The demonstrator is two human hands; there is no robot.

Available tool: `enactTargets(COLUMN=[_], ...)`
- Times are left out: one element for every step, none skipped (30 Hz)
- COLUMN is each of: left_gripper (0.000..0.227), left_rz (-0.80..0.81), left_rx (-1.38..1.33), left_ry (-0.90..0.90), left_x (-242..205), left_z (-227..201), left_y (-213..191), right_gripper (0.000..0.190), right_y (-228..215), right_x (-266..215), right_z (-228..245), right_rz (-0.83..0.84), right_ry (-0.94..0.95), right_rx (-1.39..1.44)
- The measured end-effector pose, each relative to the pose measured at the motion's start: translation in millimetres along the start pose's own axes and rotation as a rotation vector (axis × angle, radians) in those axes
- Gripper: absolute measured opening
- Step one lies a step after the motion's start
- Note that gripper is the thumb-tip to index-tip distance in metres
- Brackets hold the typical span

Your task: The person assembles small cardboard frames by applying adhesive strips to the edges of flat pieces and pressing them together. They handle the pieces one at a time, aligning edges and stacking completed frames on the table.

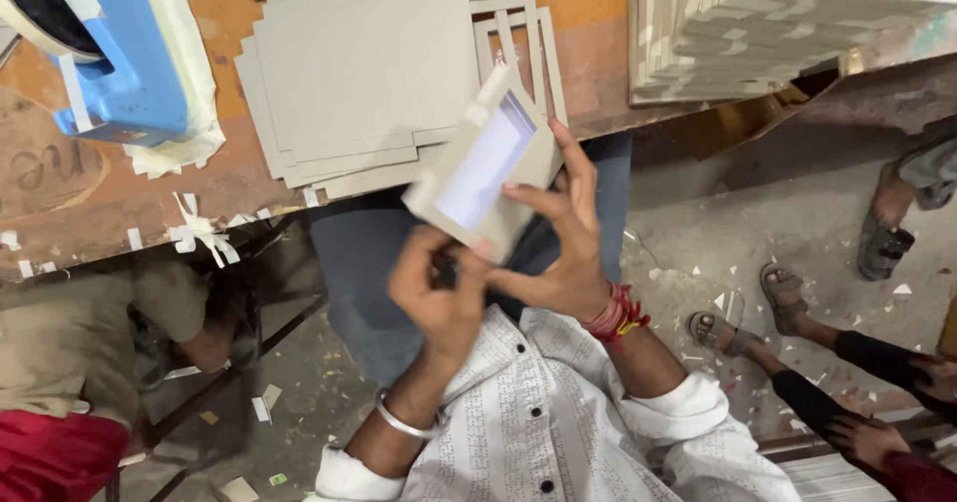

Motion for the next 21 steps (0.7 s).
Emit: enactTargets(left_gripper=[0.023,0.021,0.021,0.021,0.021,0.022,0.026,0.031,0.04,0.047,0.053,0.056,0.061,0.066,0.073,0.079,0.079,0.079,0.079,0.076,0.073], left_rz=[-0.06,-0.118,-0.146,-0.175,-0.14,-0.104,-0.112,-0.119,-0.138,-0.143,-0.137,-0.125,-0.087,-0.05,0.008,0.067,0.107,0.147,0.192,0.21,0.21], left_rx=[-0.008,-0.016,0.045,0.106,0.148,0.191,0.308,0.425,0.396,0.428,0.446,0.529,0.581,0.632,0.661,0.688,0.711,0.735,0.752,0.742,0.743], left_ry=[-0.079,-0.159,-0.114,-0.069,-0.005,0.058,0.079,0.097,0.199,0.247,0.318,0.333,0.356,0.381,0.392,0.404,0.401,0.398,0.391,0.365,0.334], left_x=[10,21,37,56,74,92,109,124,133,129,132,129,129,128,121,115,113,113,111,111,112], left_z=[8,14,7,1,-8,-14,-15,-13,-19,-22,-26,-27,-27,-27,-24,-20,-16,-11,-5,1,6], left_y=[-7,-16,-25,-35,-41,-47,-56,-64,-72,-81,-85,-86,-81,-76,-67,-59,-54,-49,-41,-37,-38], right_gripper=[0.089,0.099,0.099,0.1,0.1,0.1,0.1,0.1,0.099,0.098,0.098,0.099,0.1,0.101,0.099,0.097,0.096,0.095,0.095,0.095,0.096], right_y=[4,9,18,30,42,51,61,71,73,72,69,62,50,39,36,33,33,31,32,33,37], right_x=[-1,-2,-5,-8,-11,-11,-10,-9,-6,0,11,20,30,40,49,60,71,82,93,102,113], right_z=[2,5,8,11,12,11,11,10,9,7,6,8,11,14,16,15,13,10,7,3,-1], right_rz=[0.04,0.081,0.128,0.175,0.228,0.25,0.287,0.323,0.308,0.293,0.259,0.218,0.161,0.103,0.119,0.135,0.155,0.176,0.212,0.25,0.315], right_ry=[-0.023,-0.045,-0.043,-0.039,-0.025,-0.022,-0.02,-0.017,-0.027,-0.039,-0.066,-0.096,-0.128,-0.158,-0.173,-0.187,-0.197,-0.207,-0.214,-0.219,-0.234], right_rx=[0.012,0.024,0.078,0.131,0.188,0.238,0.295,0.352,0.311,0.27,0.214,0.141,0.056,-0.028,-0.042,-0.056,-0.093,-0.13,-0.184,-0.238,-0.287])
Point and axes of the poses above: each hand's wrist, its own x-axis towards the middle knuckle, its own y-axis out of the palm, z = x × y, the point moved 10 cm from there along x, towards the middle knuckle, and after that the axes turned 8 degrees about x, right-handed, at the moved point
